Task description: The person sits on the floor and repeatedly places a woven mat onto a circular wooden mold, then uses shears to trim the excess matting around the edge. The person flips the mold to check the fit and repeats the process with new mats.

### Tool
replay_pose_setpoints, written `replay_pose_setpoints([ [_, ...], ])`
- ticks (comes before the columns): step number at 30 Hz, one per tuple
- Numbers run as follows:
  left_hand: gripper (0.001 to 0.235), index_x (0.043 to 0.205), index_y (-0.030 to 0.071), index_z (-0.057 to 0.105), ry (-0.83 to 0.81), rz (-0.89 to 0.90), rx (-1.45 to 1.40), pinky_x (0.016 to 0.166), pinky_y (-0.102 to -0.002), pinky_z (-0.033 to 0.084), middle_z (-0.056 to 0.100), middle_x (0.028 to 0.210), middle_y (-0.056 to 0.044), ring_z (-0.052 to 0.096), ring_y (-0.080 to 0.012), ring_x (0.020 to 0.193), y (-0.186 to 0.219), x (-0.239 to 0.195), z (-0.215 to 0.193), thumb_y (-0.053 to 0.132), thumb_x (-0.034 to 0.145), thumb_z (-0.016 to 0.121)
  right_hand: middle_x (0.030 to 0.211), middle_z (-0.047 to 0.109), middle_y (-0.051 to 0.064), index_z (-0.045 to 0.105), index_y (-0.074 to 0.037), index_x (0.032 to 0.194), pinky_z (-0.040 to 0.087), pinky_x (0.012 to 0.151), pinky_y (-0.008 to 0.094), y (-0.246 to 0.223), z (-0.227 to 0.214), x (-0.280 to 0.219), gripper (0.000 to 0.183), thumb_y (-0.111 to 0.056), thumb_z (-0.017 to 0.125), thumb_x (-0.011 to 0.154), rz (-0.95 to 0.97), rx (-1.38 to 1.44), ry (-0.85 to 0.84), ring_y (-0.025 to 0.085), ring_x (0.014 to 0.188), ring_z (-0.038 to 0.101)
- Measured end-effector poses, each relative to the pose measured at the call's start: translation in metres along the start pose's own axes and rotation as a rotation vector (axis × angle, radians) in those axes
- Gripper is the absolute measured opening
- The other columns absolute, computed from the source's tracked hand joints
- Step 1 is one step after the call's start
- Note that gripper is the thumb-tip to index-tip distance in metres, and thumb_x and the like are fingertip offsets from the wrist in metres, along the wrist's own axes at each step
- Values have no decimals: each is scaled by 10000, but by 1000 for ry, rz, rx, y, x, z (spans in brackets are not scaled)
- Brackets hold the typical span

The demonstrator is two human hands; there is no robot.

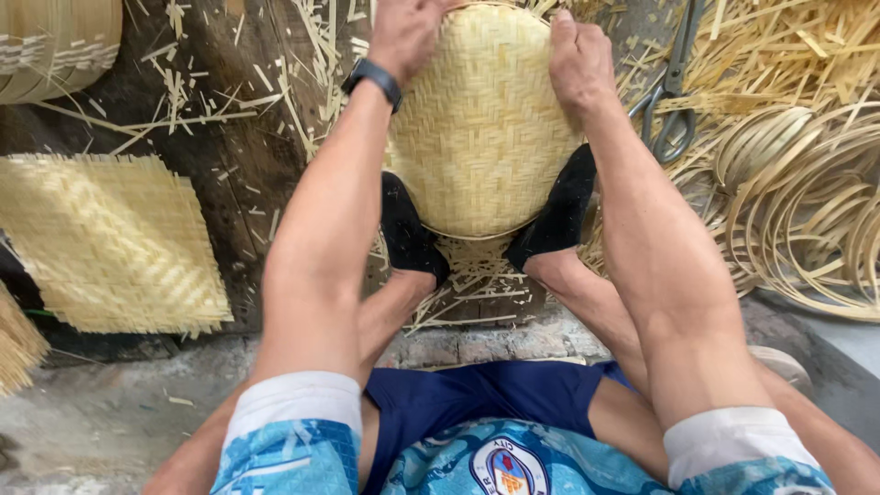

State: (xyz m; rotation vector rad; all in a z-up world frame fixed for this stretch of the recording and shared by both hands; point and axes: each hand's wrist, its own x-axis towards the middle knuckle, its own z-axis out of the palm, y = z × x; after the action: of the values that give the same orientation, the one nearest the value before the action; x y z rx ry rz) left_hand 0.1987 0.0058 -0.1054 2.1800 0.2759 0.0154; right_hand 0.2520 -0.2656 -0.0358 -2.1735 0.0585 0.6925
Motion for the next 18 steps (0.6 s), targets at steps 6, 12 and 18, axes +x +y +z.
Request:
replay_pose_setpoints([
  [6, 631, 674, 50, 598, 108, -471, 88, 470, -349, 297, 436, 523, 4, 384, -165, 472, 20, -76, -36, 471, 1118, 444, 814, 637, 174, 597, 13, 802, 476, 765, 468, -20, -3, -8, 633, -469, 355, 1135, -100, -143, 53, 247, 768, 574],
  [12, 717, 703, -44, 561, 148, -333, -218, 575, -373, 291, 415, 626, -82, 338, -213, 612, -27, -73, -32, 564, 1083, 585, 897, 648, 212, 613, -20, 963, 454, 815, 523, 6, 5, -11, 525, -472, 385, 1103, -76, -251, 133, 354, 857, 592],
  [18, 428, 1087, 47, 772, 670, -340, -290, 841, -317, 510, 728, 987, -27, 654, -138, 949, -32, -108, -19, 424, 1034, 576, 1239, 606, 208, 564, -36, 1220, 493, 962, 520, -12, -89, -50, 268, -294, 553, 1150, -556, -363, 308, 407, 1144, 597],
])
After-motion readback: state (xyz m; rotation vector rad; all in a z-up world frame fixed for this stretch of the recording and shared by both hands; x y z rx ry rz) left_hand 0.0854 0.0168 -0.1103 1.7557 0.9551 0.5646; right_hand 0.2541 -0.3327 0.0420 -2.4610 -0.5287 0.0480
